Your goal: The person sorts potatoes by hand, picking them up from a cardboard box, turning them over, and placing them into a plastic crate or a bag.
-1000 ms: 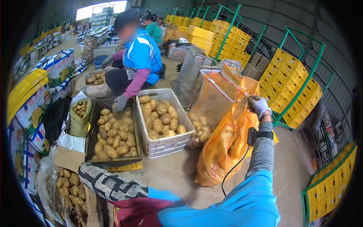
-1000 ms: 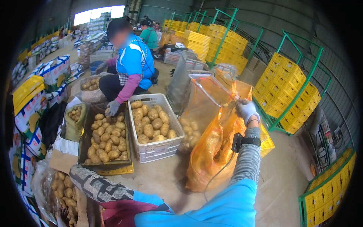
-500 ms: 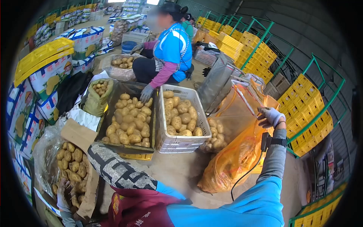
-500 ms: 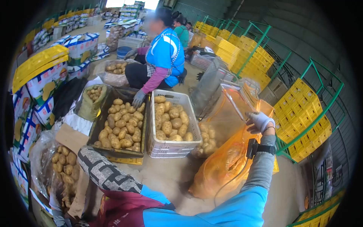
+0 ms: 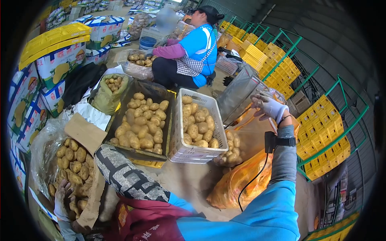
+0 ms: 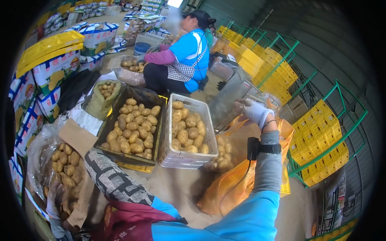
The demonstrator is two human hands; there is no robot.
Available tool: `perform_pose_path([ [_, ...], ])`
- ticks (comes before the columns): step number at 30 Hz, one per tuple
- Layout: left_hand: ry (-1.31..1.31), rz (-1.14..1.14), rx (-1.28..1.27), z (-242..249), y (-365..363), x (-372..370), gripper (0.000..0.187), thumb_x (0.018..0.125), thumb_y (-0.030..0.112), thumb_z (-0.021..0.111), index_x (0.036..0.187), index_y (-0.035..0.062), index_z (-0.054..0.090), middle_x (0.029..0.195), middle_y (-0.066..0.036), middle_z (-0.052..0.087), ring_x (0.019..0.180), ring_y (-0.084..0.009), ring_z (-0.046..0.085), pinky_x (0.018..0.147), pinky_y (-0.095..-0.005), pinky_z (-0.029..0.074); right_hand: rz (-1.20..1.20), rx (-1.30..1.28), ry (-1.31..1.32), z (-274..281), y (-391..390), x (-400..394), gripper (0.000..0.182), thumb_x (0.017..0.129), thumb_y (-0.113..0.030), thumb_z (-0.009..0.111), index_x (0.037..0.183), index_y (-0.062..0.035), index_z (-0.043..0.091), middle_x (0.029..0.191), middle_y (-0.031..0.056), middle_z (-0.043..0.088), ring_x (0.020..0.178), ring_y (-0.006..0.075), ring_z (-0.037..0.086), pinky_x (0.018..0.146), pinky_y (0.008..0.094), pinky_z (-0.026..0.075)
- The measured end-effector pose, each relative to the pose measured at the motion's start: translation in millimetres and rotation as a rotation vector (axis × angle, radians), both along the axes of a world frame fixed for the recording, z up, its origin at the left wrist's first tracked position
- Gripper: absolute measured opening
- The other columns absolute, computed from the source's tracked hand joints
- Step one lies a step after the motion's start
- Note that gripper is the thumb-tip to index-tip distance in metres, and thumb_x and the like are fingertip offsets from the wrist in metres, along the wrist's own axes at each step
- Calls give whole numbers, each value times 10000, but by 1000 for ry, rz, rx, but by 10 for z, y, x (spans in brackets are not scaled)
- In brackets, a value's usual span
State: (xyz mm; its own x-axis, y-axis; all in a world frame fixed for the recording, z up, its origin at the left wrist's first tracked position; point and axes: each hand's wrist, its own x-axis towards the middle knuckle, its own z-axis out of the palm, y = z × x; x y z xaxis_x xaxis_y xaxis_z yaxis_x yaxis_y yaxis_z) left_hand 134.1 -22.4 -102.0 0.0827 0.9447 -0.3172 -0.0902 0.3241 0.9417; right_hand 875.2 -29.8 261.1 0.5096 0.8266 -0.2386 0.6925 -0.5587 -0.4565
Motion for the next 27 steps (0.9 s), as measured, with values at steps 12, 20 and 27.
perform_pose_path([
  [12, -148, 35, 16, 111, -38, 13, 461, 972, 255, 543, 1394, 82, 478, 1280, -21, 599, 1068, -128, 584, 843, -276, 491, 808, -58, -881, -346, 1610, -2270, 584, 859, -457, 644, 1294, -73, 582, 1031, 146, 695, 969, 301, 673, 849, 389, 516],
  [20, -63, 443, -82, 30, 81, -230, 248, 966, 206, 585, 1168, 63, 574, 947, -13, 607, 826, -101, 575, 738, -238, 476, 1499, -88, -257, -1966, 2545, -4631, 465, 893, -325, 654, 1261, -50, 580, 1018, 152, 710, 917, 266, 690, 822, 349, 529],
  [27, -495, 764, 80, 425, 137, -520, 240, 966, 208, 583, 1150, 54, 590, 963, -50, 627, 825, -132, 597, 774, -260, 489, 1701, -488, -310, -4163, 2736, -6472, 605, 872, -490, 585, 1317, -82, 568, 1297, 183, 596, 1205, 351, 560, 1015, 425, 439],
])
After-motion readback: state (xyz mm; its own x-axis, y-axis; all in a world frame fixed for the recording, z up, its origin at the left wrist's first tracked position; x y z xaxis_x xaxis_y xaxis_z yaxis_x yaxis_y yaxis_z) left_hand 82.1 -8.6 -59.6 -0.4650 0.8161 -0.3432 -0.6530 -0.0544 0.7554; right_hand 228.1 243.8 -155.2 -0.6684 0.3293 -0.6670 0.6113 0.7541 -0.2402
